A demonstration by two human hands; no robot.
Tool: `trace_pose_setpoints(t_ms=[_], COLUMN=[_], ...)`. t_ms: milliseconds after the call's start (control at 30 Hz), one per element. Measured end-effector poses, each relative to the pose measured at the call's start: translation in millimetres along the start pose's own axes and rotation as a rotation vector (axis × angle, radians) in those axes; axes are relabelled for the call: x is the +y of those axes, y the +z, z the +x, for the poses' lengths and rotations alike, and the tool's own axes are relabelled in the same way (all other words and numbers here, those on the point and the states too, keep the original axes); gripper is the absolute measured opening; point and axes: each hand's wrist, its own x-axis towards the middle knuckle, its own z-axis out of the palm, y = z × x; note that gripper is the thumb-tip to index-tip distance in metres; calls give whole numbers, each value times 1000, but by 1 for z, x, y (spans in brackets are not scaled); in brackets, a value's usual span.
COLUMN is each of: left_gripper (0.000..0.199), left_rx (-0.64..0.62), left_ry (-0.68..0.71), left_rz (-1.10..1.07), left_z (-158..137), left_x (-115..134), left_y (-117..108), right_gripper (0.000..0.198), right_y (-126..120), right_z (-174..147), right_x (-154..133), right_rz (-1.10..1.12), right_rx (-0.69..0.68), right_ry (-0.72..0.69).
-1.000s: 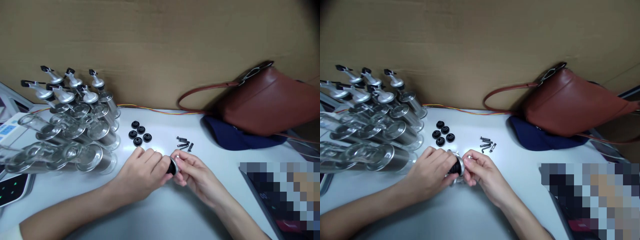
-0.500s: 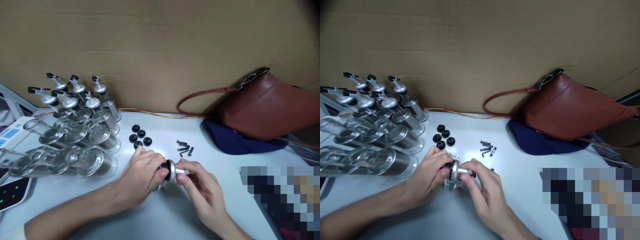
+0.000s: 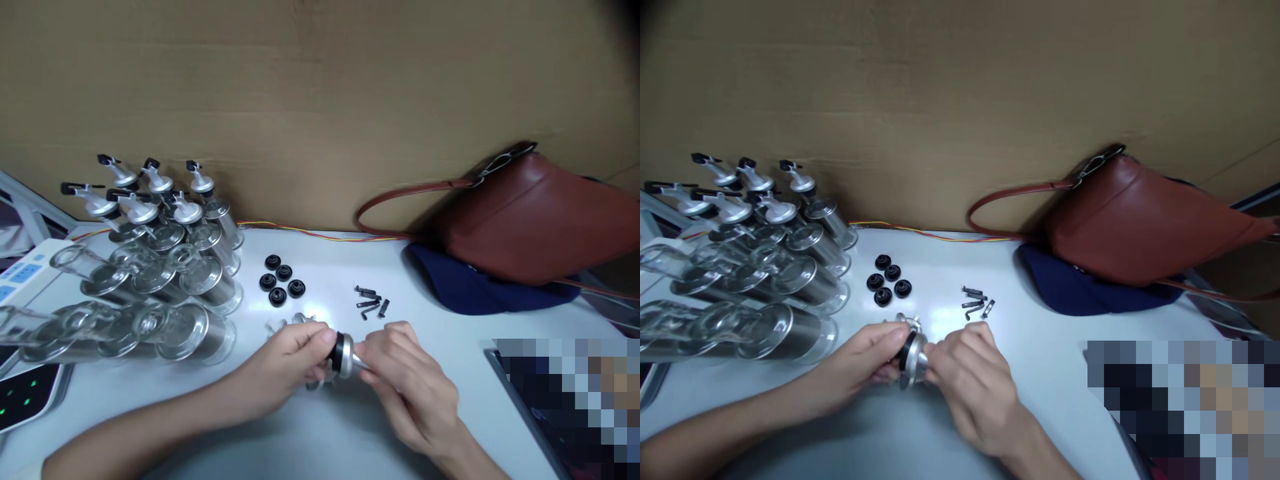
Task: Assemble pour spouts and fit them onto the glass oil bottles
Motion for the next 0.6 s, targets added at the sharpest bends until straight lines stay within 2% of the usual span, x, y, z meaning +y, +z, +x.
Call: trace_pose_setpoints(t_ms=[100, 167, 233, 300, 367, 467, 533, 600], left_gripper=[39, 33, 22, 16, 17, 18, 18, 17], left_rx=[104, 209, 326, 404, 435, 444, 439, 439], left_ry=[169, 415, 661, 754, 667, 399, 256, 168], left_rz=[390, 751, 1033, 1221, 1381, 1568, 1616, 1616], left_z=[-3, -6, -9, -8, -4, 13, 29, 45], left_x=[4, 9, 14, 19, 23, 26, 26, 24], left_y=[-7, -13, -18, -21, -21, -18, -17, -17], right_gripper=[21, 13, 21, 25, 26, 26, 25, 24], right_y=[5, 5, 3, 0, -1, -1, -1, -1], right_z=[0, 1, 3, 5, 7, 9, 10, 10], right_x=[-1, 1, 4, 8, 10, 9, 8, 7], right_rz=[263, 459, 637, 691, 626, 532, 507, 498], right_rx=[66, 137, 215, 263, 257, 211, 208, 220], right_ry=[286, 547, 768, 862, 877, 860, 849, 846])
